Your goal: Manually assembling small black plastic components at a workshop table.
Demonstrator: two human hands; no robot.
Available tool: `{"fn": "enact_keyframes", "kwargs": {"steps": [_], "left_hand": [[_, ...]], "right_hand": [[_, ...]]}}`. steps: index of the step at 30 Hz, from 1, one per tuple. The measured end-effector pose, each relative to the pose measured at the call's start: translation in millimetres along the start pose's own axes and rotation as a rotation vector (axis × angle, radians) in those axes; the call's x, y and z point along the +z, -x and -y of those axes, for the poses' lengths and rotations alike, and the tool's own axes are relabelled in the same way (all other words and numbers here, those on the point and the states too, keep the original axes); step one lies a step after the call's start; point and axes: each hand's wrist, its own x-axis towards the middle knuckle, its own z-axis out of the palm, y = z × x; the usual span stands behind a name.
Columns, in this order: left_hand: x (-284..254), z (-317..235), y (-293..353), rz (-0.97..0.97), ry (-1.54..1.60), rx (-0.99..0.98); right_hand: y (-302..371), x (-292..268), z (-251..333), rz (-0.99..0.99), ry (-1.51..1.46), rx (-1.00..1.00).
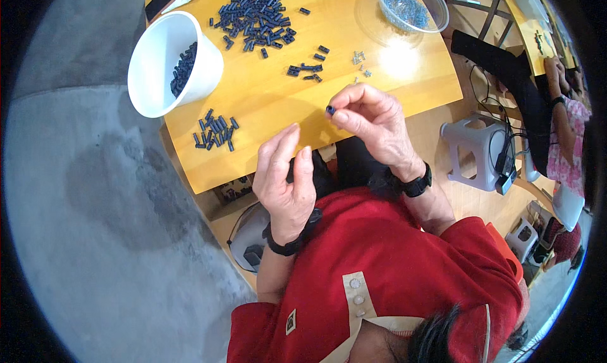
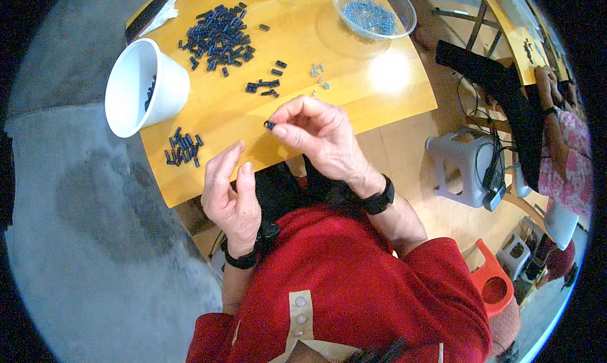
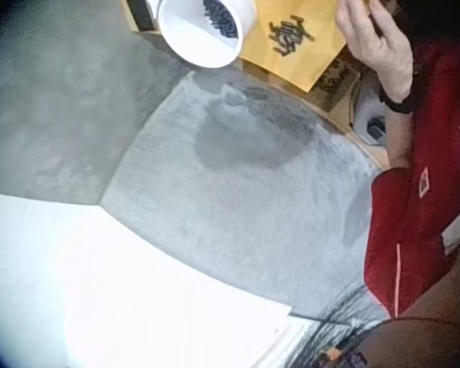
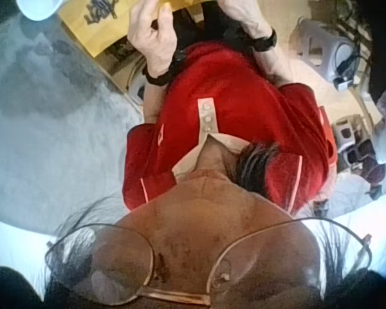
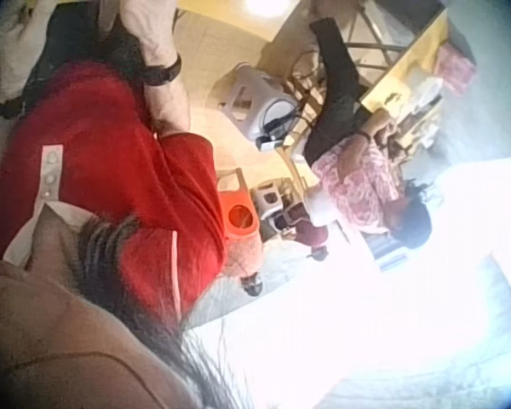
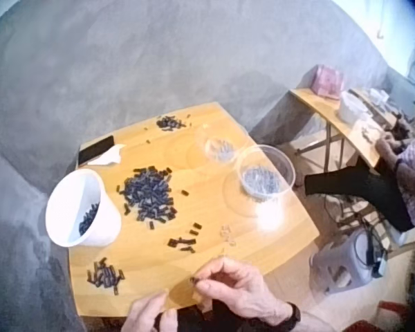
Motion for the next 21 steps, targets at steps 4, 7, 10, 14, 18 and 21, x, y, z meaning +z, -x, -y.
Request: {"fn": "enact_keyframes", "kwargs": {"steps": [4,7,10,14,18,21], "left_hand": [[6.8,-12.9,-2.9,0.052,0.105,-0.049],[11.5,-9.7,0.1,0.032,0.145,0.04],[11.5,-6.5,3.7,0.024,0.052,0.082],[10.7,-2.9,7.8,0.058,-0.092,0.174],[12.9,0.4,11.0,0.018,-0.025,0.032],[12.3,1.1,11.1,0.05,-0.056,0.019]], "right_hand": [[17.4,7.5,-7.1,0.049,-0.114,0.055],[23.6,9.4,-6.5,0.058,-0.163,0.102],[27.4,11.9,-0.1,0.076,-0.202,0.133],[26.9,12.6,-2.5,0.069,-0.236,0.184],[28.5,17.4,-1.2,0.039,-0.057,0.135],[27.9,15.0,-1.7,0.016,0.213,-0.001]]}}
